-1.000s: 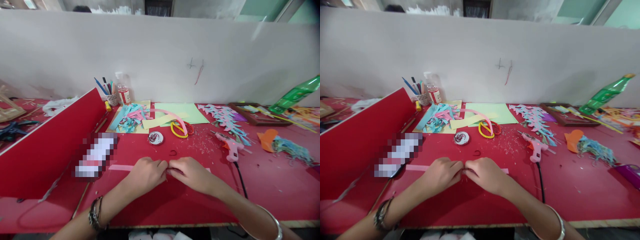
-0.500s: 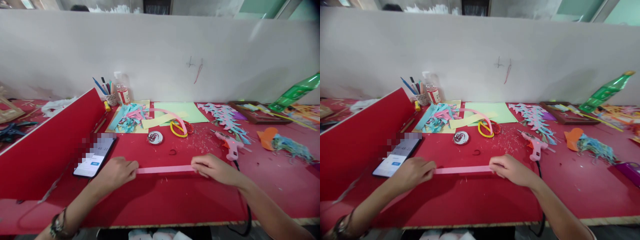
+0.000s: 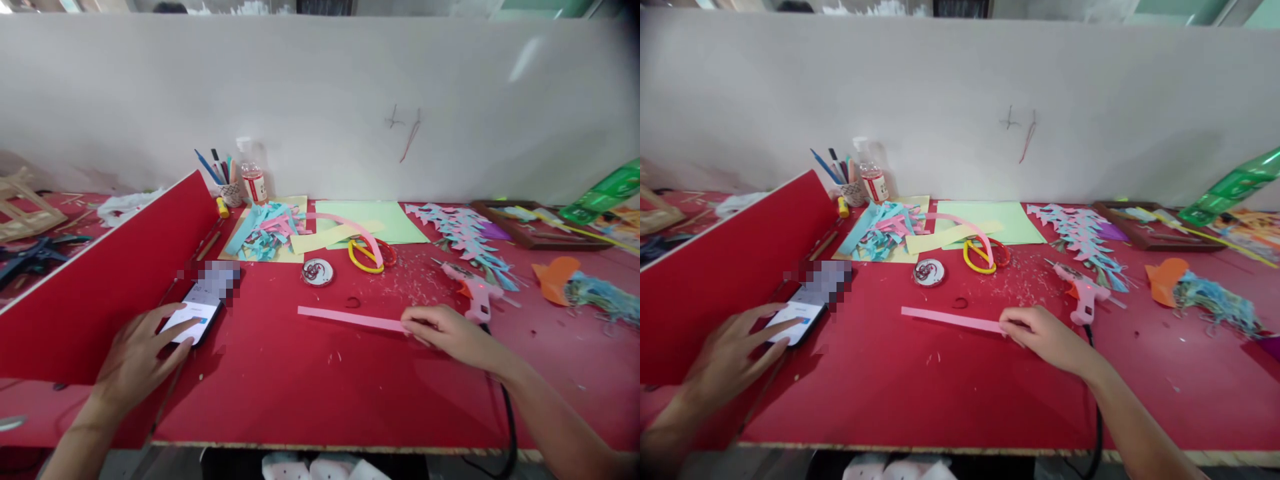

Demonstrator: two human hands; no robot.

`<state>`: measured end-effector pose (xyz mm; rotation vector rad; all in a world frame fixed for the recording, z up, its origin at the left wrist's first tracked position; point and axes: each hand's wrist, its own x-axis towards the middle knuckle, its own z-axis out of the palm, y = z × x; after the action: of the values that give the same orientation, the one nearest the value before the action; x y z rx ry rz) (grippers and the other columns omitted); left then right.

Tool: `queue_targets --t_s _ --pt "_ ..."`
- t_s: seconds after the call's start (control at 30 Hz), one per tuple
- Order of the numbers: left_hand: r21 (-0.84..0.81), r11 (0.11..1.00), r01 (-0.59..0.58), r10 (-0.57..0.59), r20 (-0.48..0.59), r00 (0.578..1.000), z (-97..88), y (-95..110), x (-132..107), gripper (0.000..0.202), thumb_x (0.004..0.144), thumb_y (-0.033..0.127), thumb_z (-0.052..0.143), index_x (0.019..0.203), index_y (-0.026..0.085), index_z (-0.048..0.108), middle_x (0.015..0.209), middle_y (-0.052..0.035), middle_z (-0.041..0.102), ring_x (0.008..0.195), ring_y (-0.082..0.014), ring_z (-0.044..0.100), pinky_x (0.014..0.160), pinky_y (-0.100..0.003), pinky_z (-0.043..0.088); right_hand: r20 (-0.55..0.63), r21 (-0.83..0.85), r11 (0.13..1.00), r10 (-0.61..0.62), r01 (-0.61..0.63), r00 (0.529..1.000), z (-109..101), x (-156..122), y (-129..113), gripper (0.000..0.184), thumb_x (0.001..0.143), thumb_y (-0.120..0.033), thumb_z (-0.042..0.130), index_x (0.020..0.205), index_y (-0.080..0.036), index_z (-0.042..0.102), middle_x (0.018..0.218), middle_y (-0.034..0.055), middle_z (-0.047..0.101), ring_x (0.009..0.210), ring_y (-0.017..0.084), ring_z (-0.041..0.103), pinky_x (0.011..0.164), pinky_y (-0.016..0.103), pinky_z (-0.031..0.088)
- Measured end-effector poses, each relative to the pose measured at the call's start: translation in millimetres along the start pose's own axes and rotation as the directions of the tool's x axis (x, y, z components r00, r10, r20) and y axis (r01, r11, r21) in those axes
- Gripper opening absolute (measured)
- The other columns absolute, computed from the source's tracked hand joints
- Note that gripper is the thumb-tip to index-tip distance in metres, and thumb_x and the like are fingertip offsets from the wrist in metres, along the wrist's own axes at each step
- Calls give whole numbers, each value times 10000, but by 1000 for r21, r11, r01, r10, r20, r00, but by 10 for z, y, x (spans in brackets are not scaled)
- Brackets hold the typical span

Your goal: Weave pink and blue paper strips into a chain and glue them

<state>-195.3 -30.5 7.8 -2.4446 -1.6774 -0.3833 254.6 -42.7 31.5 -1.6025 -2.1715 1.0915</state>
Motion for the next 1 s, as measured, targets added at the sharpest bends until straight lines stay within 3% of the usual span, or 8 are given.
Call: queue_targets --t_s 0.1,0.2,0.3,0.43,0.53,0.63,0.8,1.0 --pt "26 1000 -1 2 -9 1000 -26 31 36 269 798 319 379 960 253 584 1079 -95 518 990 -290 474 849 -450 357 -9 -10 1000 4 -4 1000 -7 -19 -2 321 835 -406 341 642 -174 452 573 -20 450 547 106 420 528 224 307" --pt "-35 999 -12 10 -59 998 -90 234 147 267 789 303 403 997 240 557 1070 -91 518 998 -280 472 855 -438 360 -24 -41 999 -4 3 1000 -5 -40 -101 321 837 -399 343 644 -174 466 594 -10 484 571 113 444 541 223 316" --pt "-196 971 -134 117 -94 989 -157 680 300 259 813 278 387 1019 215 533 1024 -79 535 973 -226 486 834 -365 392 -17 -98 993 -63 61 998 53 -25 -340 282 841 -349 363 675 -175 510 658 1 556 626 121 492 583 222 322" --pt "-318 895 -313 336 19 942 -220 1374 494 309 817 284 423 1110 204 480 1067 -62 552 985 -195 485 843 -331 375 6 -195 964 -182 180 983 217 60 -688 218 842 -289 385 775 -195 570 731 6 612 676 126 526 596 217 304" --pt "-384 839 -385 464 136 875 -221 1655 595 175 831 265 422 910 203 565 839 -14 624 754 -154 546 702 -286 393 -12 -286 929 -249 235 969 310 136 -799 208 834 -260 391 724 -187 551 611 -7 565 559 106 475 531 213 267" --pt "-385 846 -368 465 196 863 -183 1708 646 248 866 254 356 748 185 563 691 4 625 592 -133 533 590 -266 356 -46 -372 885 -317 278 947 339 194 -803 177 809 -192 403 683 -178 526 588 -8 537 556 106 451 544 218 266" --pt "-420 839 -346 463 217 859 -154 1660 690 270 869 271 351 711 172 547 674 0 633 585 -132 541 557 -247 317 4 -404 818 -446 409 895 379 268 -779 168 807 -181 400 680 -173 510 646 6 553 623 113 459 605 221 287" --pt "-400 870 -287 435 351 829 -207 1484 708 232 851 228 396 707 170 567 649 0 628 570 -126 536 511 -223 282 -45 -405 847 -395 344 918 426 345 -628 120 661 -96 442 573 -174 463 504 -36 457 489 84 350 532 213 239"
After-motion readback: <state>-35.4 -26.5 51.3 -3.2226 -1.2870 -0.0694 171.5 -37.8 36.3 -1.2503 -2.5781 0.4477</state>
